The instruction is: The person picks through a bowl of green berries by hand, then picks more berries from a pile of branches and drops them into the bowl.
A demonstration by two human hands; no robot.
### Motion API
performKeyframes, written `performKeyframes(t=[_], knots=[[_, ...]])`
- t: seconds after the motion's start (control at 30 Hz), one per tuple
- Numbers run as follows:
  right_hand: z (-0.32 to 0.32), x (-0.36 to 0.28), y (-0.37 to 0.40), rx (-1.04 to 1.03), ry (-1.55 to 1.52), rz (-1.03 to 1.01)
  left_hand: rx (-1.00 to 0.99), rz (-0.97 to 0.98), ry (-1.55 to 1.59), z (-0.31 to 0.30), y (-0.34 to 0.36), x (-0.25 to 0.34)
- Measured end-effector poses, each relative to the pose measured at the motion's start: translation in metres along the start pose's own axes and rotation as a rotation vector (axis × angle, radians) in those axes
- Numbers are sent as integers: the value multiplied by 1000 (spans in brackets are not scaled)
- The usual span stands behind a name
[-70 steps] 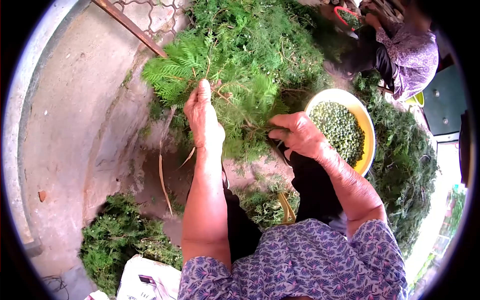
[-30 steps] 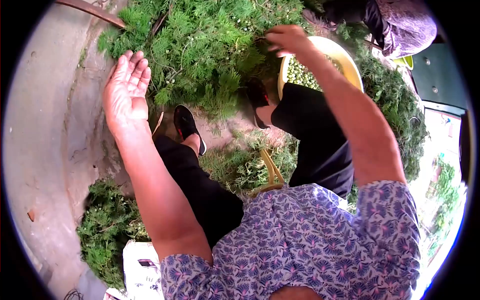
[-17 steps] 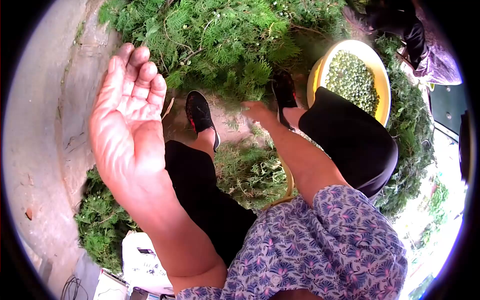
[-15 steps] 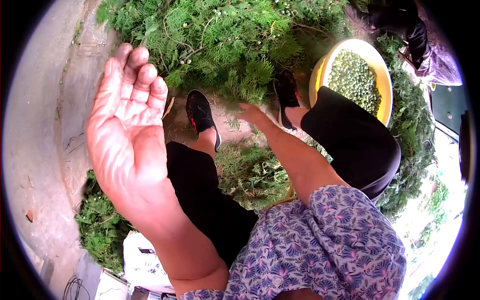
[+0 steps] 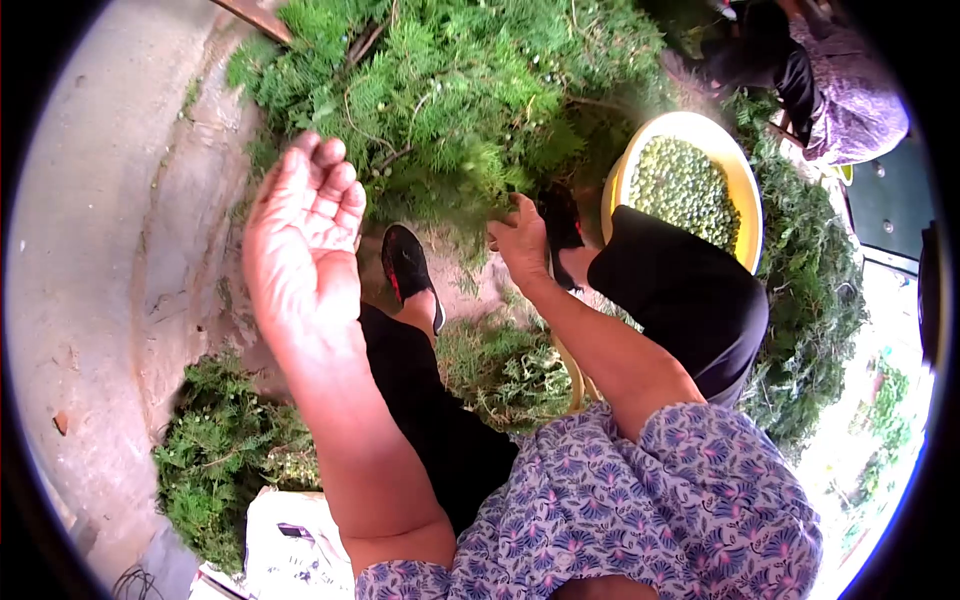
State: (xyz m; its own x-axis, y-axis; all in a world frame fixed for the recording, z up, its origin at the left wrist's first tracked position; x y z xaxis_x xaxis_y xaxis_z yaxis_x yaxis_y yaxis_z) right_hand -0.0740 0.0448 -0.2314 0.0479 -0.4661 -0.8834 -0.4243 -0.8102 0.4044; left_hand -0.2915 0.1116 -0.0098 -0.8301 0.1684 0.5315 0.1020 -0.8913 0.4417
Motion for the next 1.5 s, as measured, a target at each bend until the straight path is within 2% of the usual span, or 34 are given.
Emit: performKeyframes(t=[0.03,0.07,0.13,0.2,0.3,0.33,0.4,0.47,0.53,0.6,0.7,0.73,0.77,0.8,0.83,0.87,0.93,0.97,1.0,1.03,1.13,1.17,1.2,1.27,1.33,1.4,1.43,1.47,1.5], knots=[[-2,-18,-1,-87,17,14,6,13,-16,0,1,-2],[-7,-37,-1,-84,7,-16,13,28,-32,0,3,-3],[-5,-71,6,-230,-287,41,-18,11,-46,-2,2,-10],[-10,-112,20,-222,-418,53,-12,36,-101,-3,8,-17],[-13,-150,31,-340,-577,84,160,50,-123,-10,13,-32],[-16,-168,41,-348,-580,63,141,-3,-226,-11,15,-37],[-13,-191,62,-429,-597,161,95,-76,-301,7,18,-46],[-12,-205,73,-498,-599,119,-140,-181,-187,28,19,-56],[-7,-211,86,-586,-573,171,-291,-138,-64,34,7,-60],[-6,-213,92,-647,-617,149,-275,-178,-11,29,-3,-62],[-2,-212,96,-762,-322,59,-236,-273,96,41,12,-57],[-3,-213,96,-764,-326,61,-224,-325,146,50,20,-54],[-3,-216,99,-780,-240,7,-117,-367,40,49,22,-52],[-3,-218,100,-795,-154,-48,-114,-365,37,48,17,-55],[-1,-222,95,-816,-43,-191,-59,-285,69,45,11,-54],[-7,-223,88,-816,-48,-189,-6,-207,99,42,7,-52],[-27,-228,68,-661,421,-297,-38,-172,15,44,12,-49],[-39,-240,60,-532,356,-409,3,-143,-24,44,12,-48],[-50,-230,43,-451,187,-66,44,-117,-61,45,13,-46],[-57,-250,36,-404,167,-238,138,-101,-283,46,23,-39],[-69,-291,36,-343,79,-644,50,-238,-173,49,22,-64],[-65,-294,34,-342,70,-754,56,-233,-293,42,16,-63],[-58,-288,33,-461,-27,-628,53,-240,-299,42,14,-69],[-52,-286,38,-526,13,-636,40,-205,-261,47,15,-75],[-54,-285,36,-467,40,-589,72,-190,-282,47,18,-78],[-65,-294,36,-285,132,-779,-243,-187,-400,63,22,-81],[-66,-300,41,-224,152,-909,-226,-181,-428,67,26,-83],[-66,-300,42,-222,149,-906,-226,-183,-432,71,28,-85],[-70,-298,39,-174,122,-816,-201,-180,-390,72,29,-86]])
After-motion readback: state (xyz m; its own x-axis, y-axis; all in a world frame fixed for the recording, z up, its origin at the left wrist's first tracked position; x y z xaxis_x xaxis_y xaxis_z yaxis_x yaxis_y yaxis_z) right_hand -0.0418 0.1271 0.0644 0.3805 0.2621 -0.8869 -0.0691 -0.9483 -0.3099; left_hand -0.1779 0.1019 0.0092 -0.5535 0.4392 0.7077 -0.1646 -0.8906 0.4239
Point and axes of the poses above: each hand's wrist, its own y-axis away from the middle knuckle, its own z-axis out of the palm, x = y × z, the point moved 7 cm from there along -y, towards the middle knuckle, and after that the axes turned 14 degrees about y, right-handed, at the moved point
